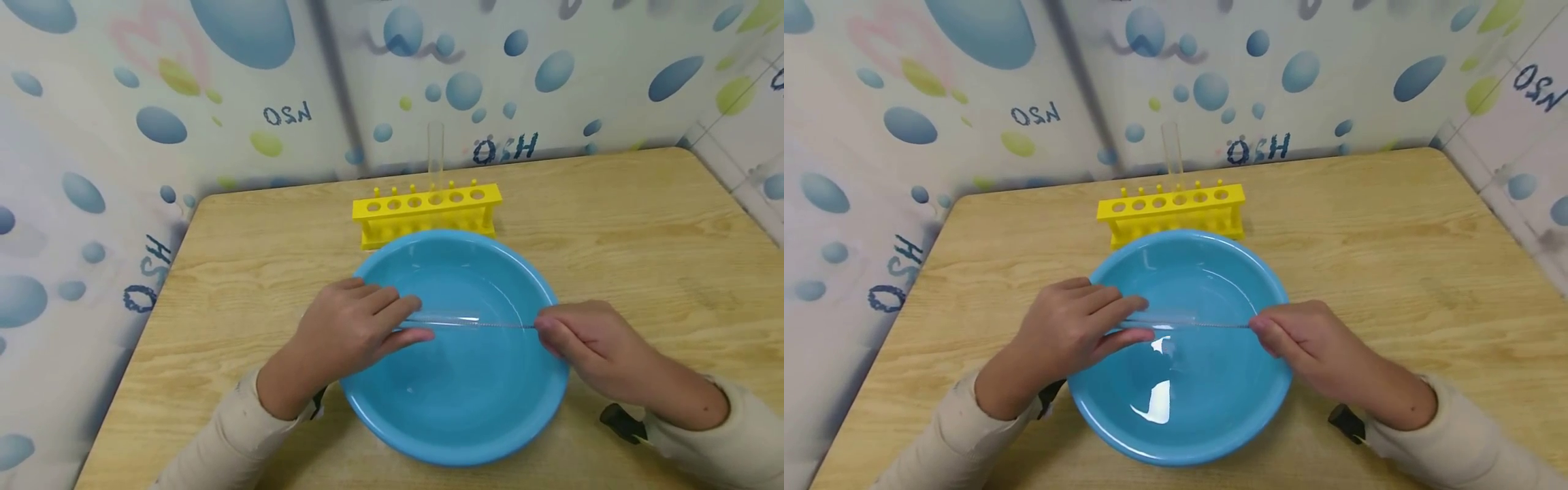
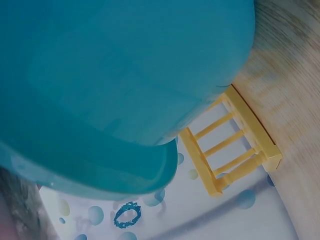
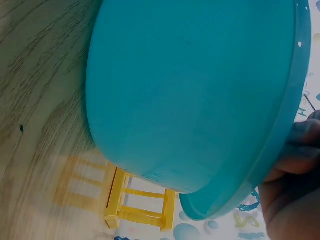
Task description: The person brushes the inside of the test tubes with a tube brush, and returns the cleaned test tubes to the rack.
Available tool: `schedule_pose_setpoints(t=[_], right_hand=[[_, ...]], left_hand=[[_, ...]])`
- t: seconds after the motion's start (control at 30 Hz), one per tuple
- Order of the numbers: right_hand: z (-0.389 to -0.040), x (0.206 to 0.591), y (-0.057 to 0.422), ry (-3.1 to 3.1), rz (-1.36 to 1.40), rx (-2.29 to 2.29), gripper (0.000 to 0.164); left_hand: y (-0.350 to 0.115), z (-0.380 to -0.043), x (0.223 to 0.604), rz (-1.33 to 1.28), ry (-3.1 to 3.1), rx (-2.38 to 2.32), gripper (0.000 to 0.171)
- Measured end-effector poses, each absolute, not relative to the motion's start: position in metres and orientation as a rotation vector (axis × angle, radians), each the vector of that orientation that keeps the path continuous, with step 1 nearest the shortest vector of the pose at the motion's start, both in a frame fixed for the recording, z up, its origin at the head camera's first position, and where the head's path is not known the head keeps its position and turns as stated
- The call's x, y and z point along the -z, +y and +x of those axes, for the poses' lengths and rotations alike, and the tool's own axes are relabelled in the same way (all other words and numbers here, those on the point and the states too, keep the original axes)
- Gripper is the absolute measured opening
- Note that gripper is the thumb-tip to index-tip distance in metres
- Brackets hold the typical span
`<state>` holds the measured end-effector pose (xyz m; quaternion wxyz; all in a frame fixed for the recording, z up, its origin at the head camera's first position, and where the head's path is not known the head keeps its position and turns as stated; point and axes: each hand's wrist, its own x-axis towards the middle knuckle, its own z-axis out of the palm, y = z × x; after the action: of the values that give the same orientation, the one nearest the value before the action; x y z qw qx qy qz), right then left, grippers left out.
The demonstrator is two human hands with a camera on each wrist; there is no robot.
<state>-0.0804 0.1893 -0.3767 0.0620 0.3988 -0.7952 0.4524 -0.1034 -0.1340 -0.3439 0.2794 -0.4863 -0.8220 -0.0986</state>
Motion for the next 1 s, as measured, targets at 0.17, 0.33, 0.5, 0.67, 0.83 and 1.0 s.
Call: schedule_pose_setpoints(t=[0.17,0.33,0.5,0.67,0.83,1.0], right_hand=[[-0.082,0.372,0.191,-2.444,1.26,-1.496,0.041],[-0.083,0.368,0.194,-2.532,1.236,-1.598,0.04],[-0.086,0.366,0.197,-2.516,1.195,-1.627,0.035],[-0.088,0.367,0.195,-2.53,1.339,-1.538,0.036],[-0.09,0.376,0.193,-2.365,1.594,-1.46,0.035],[-0.092,0.383,0.19,-2.196,1.743,-1.414,0.037]], left_hand=[[-0.135,-0.104,0.345,-1.302,-2.214,0.293,0.035],[-0.137,-0.105,0.345,-1.298,-2.223,0.298,0.035],[-0.138,-0.106,0.344,-1.299,-2.269,0.3,0.037],[-0.135,-0.103,0.344,-1.344,-2.267,0.31,0.033],[-0.132,-0.101,0.343,-1.387,-2.221,0.33,0.031],[-0.131,-0.1,0.342,-1.402,-2.234,0.348,0.032]])
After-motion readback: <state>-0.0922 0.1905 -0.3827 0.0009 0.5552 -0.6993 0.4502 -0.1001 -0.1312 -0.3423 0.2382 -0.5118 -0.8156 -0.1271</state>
